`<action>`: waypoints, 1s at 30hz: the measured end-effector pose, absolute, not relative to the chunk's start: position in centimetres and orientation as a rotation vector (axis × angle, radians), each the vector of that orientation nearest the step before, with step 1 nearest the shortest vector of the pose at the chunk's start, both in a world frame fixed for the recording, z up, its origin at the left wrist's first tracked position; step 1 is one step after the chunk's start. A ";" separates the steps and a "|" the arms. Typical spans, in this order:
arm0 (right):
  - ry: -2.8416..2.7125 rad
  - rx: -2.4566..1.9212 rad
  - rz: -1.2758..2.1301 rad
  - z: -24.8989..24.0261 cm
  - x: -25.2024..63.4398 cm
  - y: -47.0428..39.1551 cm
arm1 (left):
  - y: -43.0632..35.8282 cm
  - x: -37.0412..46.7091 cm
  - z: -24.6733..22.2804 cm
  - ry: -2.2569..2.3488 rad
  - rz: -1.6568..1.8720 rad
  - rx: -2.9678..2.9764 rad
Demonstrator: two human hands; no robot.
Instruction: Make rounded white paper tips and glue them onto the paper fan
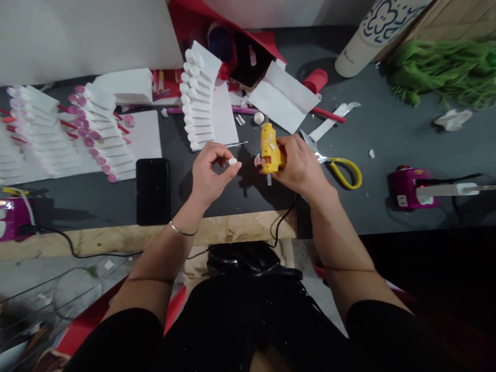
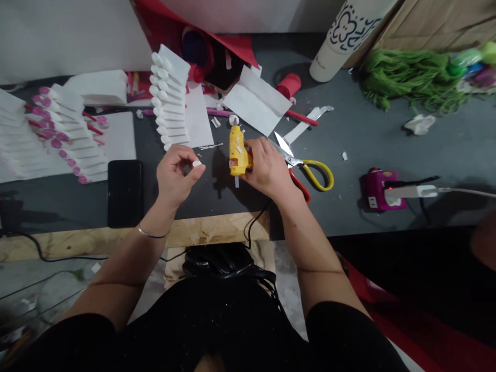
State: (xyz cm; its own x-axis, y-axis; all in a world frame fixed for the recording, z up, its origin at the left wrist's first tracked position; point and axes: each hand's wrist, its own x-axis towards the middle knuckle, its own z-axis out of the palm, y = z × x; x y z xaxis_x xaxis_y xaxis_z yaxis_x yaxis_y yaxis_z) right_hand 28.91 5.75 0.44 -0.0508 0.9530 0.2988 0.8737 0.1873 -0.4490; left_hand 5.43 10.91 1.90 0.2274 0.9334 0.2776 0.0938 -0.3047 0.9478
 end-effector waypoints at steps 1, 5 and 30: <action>-1.956 -1.699 0.197 0.4 28.8 5.8 | 10.9 5.4 2.0 0.984 1.201 1.638; -1.983 -1.699 0.225 0.4 28.5 5.8 | 10.7 5.4 2.2 0.982 1.219 1.696; -1.901 -1.573 0.239 0.7 27.9 5.8 | 11.4 5.7 1.5 0.761 0.967 0.646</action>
